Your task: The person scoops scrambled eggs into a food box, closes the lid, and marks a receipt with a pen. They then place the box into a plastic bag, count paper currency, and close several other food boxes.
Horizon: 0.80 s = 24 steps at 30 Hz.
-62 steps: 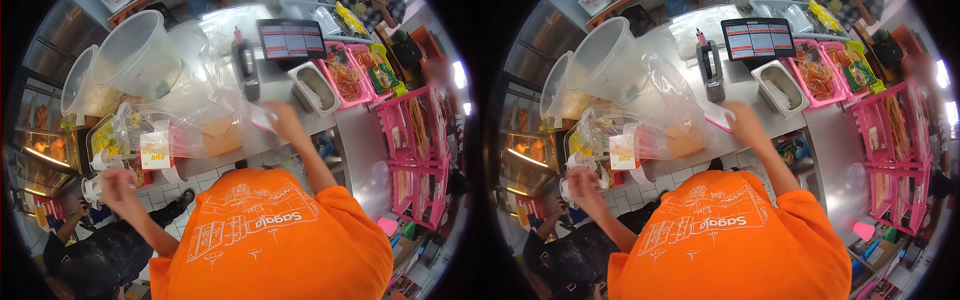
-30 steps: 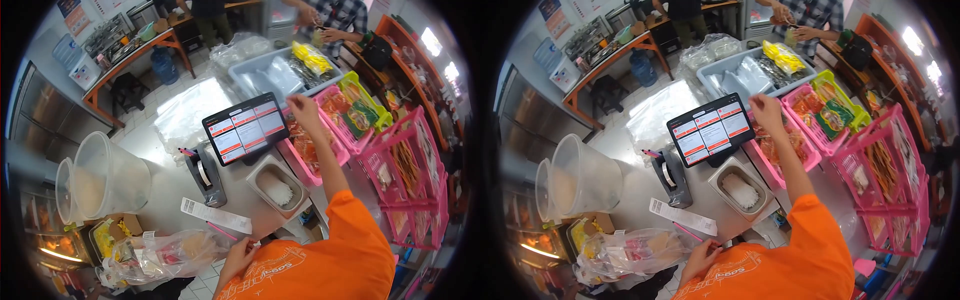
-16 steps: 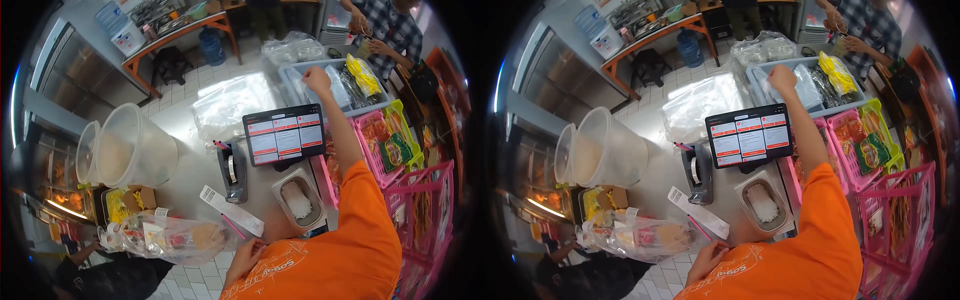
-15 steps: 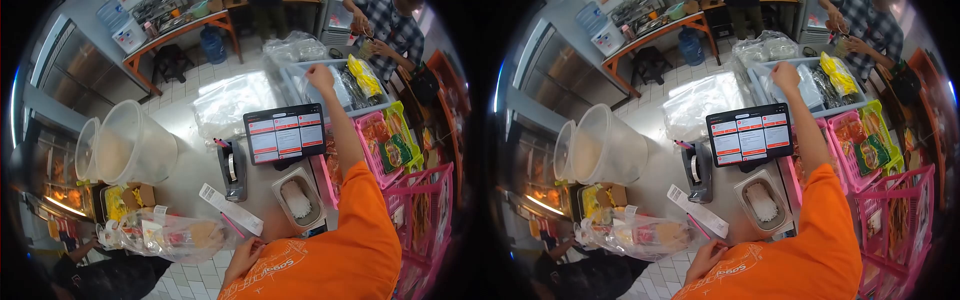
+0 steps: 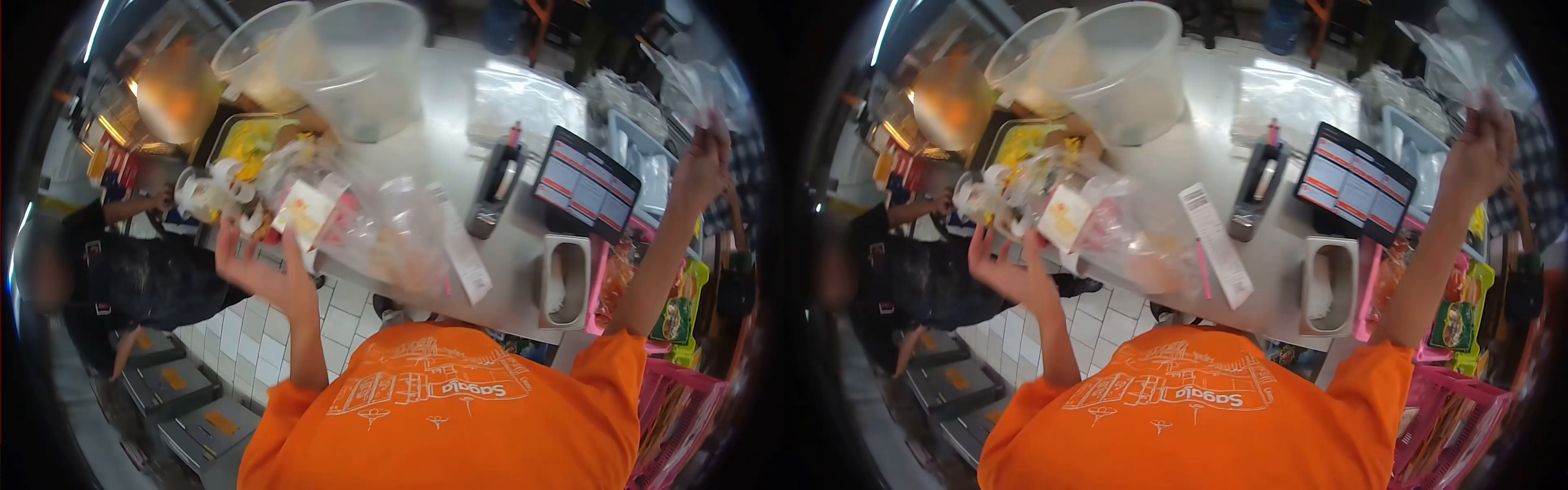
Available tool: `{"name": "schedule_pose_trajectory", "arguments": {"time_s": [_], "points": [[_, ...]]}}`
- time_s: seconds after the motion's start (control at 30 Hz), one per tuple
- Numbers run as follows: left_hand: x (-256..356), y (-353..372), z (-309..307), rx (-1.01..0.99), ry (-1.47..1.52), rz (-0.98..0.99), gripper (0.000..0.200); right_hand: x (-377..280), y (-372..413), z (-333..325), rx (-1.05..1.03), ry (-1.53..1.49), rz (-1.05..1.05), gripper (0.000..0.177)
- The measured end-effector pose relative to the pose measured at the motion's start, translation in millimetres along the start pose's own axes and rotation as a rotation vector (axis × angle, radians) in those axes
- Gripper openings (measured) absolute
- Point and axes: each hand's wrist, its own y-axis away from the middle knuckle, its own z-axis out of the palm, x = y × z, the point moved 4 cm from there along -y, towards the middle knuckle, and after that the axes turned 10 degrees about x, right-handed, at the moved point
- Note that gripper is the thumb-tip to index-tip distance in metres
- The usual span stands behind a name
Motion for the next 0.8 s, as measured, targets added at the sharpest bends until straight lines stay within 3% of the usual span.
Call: {"name": "schedule_pose_trajectory", "arguments": {"time_s": [0.07, 0.1, 0.13, 0.17, 0.2, 0.23, 0.27, 0.3, 0.33, 0.37, 0.4, 0.43, 0.47, 0.6, 0.8], "points": [[-35, -14, 18, -0.097, 0.055, -0.165, 0.083, -47, 55, 44, -0.048, -0.052, -0.069, 0.024], [-44, -15, 28, -0.145, 0.022, -0.142, 0.079, -65, 86, 71, -0.059, -0.065, -0.082, 0.024], [-45, -21, 37, -0.211, 0.085, -0.134, 0.067, -80, 128, 96, -0.131, 0.06, -0.158, 0.024], [-47, -26, 42, -0.281, 0.138, -0.122, 0.055, -74, 161, 93, -0.215, 0.437, -0.097, 0.022], [-68, -22, 48, -0.442, 0.18, -0.314, 0.041, -81, 204, 109, -0.591, 0.639, -0.6, 0.023], [-87, -21, 53, -0.584, 0.221, -0.495, 0.028, -93, 255, 148, -1.04, 0.165, -0.325, 0.03], [-47, -24, 40, -0.468, 0.427, -0.635, 0.015, -75, 294, 150, -1.453, 0.451, -0.075, 0.029], [-42, -21, 33, -0.404, 0.41, -0.462, 0.011, -57, 340, 157, -1.606, 0.193, -0.045, 0.029], [-44, -10, 35, -0.484, 0.666, -0.574, 0.012, -28, 383, 145, -1.85, 0.156, -0.027, 0.028], [-39, -7, 31, -0.455, 0.673, -0.346, 0.016, -5, 420, 130, -2.074, 0.468, 0.025, 0.027], [-31, -2, 25, -0.599, 0.725, -0.524, 0.018, -17, 432, 126, -1.819, 0.005, -0.047, 0.025], [-19, -9, 17, -0.669, 0.766, -0.516, 0.018, -20, 446, 136, -1.834, -0.046, -0.071, 0.025], [-12, -10, 11, -0.755, 0.812, -0.522, 0.018, -22, 456, 137, -1.841, -0.045, -0.047, 0.024], [-18, -17, 0, -0.785, 0.897, -0.401, 0.015, -26, 474, 133, -1.809, 0.045, 0.063, 0.022], [-24, -24, -8, -0.818, 0.814, -0.497, 0.015, -24, 472, 128, -1.73, 0.209, 0.25, 0.02]]}}
